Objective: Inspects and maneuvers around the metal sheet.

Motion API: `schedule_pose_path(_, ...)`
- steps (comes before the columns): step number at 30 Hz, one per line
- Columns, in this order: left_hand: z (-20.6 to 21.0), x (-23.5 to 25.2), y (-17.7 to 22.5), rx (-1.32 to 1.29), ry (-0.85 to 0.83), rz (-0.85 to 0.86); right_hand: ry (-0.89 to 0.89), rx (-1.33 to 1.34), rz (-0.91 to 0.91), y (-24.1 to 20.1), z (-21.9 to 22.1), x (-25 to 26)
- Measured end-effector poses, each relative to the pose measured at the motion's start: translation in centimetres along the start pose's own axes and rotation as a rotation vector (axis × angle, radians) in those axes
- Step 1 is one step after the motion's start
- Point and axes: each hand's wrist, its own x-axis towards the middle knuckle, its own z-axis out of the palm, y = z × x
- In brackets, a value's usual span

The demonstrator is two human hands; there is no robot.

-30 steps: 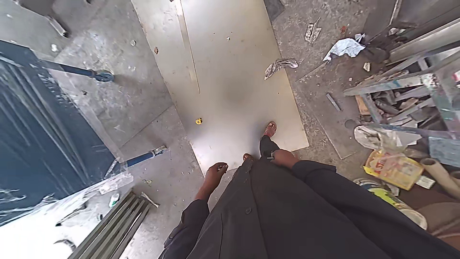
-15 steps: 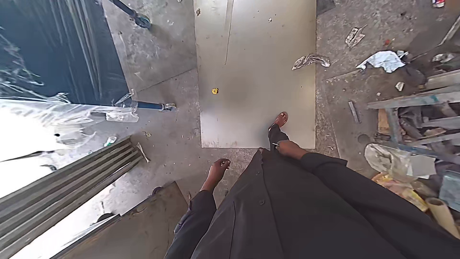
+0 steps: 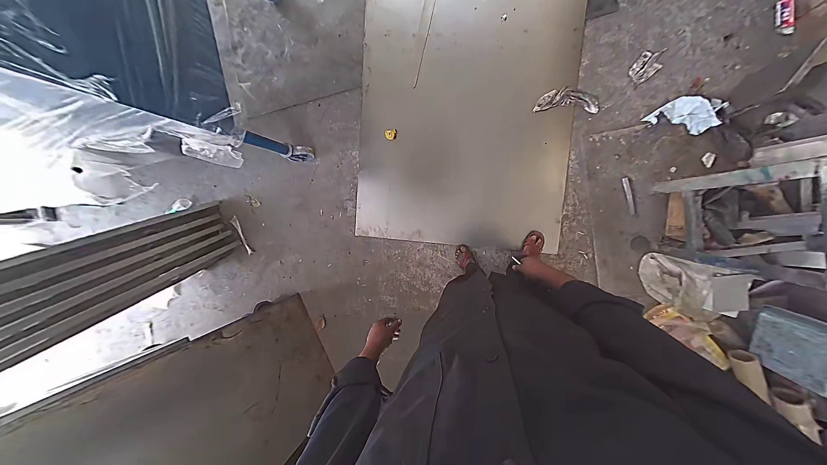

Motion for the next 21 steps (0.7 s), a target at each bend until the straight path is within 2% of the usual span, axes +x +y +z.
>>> schedule_pose_path(4,1.7,0.9,3.4,0.028,-0.036,0.056,0.057,0.483,0.151,4.1,1.2,-0.5)
schedule_pose_path(6,2.3,1.0,6.1,0.058,-0.048,0.112,0.137,0.621,0.151,5.6,1.0,-1.4)
schedule_pose_path(10,3.4,-1.1,12.9,0.109,-0.035,0.29,0.272,0.416,0.081,9.1,-0.8,-1.4)
schedule_pose_path(12,4.1,-2.3,15.5,0.125,-0.032,0.37,0.227,0.358,0.053,9.8,-1.4,-1.7)
schedule_pose_path(14,4.9,-3.4,17.2,0.156,-0.045,0.414,0.094,0.289,-0.005,9.8,-1.1,-1.6)
schedule_pose_path(16,5.6,-3.9,17.8,0.191,-0.05,0.437,-0.042,0.165,-0.089,9.6,0.2,-0.4)
schedule_pose_path(19,6.2,-3.6,17.2,0.24,-0.066,0.408,-0.123,0.008,-0.209,9.3,1.5,1.7)
schedule_pose_path(21,6.3,-3.3,16.1,0.253,-0.075,0.365,-0.142,-0.004,-0.222,9.5,1.6,2.4)
